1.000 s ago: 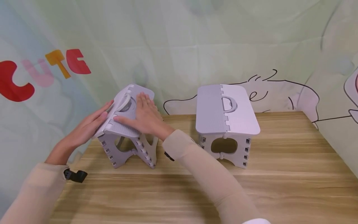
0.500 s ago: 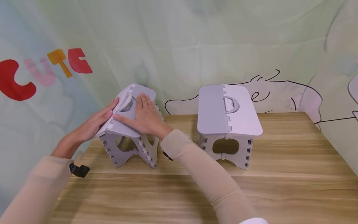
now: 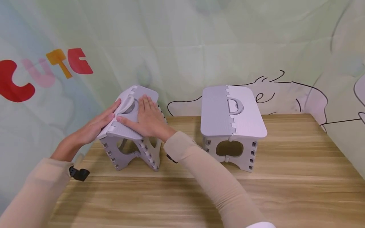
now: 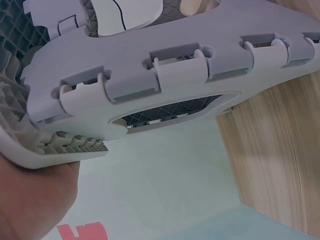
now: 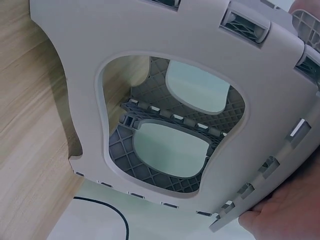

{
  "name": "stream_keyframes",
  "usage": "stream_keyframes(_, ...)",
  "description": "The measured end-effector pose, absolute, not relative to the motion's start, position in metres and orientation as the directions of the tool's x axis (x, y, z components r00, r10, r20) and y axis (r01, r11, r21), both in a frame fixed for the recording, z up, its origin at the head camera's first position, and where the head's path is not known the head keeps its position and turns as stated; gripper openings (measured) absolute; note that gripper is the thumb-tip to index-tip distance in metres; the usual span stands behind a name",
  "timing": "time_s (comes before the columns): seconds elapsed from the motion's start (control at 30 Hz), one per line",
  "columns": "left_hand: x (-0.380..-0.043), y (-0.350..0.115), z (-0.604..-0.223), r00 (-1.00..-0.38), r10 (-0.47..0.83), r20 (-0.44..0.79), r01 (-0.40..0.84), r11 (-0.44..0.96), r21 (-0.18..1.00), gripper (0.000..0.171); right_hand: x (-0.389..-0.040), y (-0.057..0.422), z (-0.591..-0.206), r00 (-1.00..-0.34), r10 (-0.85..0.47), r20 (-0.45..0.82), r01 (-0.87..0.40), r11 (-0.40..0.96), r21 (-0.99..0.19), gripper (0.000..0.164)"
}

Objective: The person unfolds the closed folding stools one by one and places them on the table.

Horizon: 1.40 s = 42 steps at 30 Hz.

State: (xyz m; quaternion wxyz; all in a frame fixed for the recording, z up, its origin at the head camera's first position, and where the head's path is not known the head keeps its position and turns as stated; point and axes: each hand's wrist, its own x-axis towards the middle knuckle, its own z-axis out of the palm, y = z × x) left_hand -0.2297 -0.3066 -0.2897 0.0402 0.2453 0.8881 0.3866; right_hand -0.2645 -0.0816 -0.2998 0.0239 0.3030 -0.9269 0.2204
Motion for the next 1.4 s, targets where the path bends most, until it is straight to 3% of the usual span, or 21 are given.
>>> stream_keyframes(1.4,-0.2278,-0.3055,-0.2855,-0.887,0.452,0.091,0.419,0.707,0.57,0.06,-0.2643,-0.0791,-0.2962,-0.826,-0.549,0.125,-0.558,0.768,-0.314,0.108)
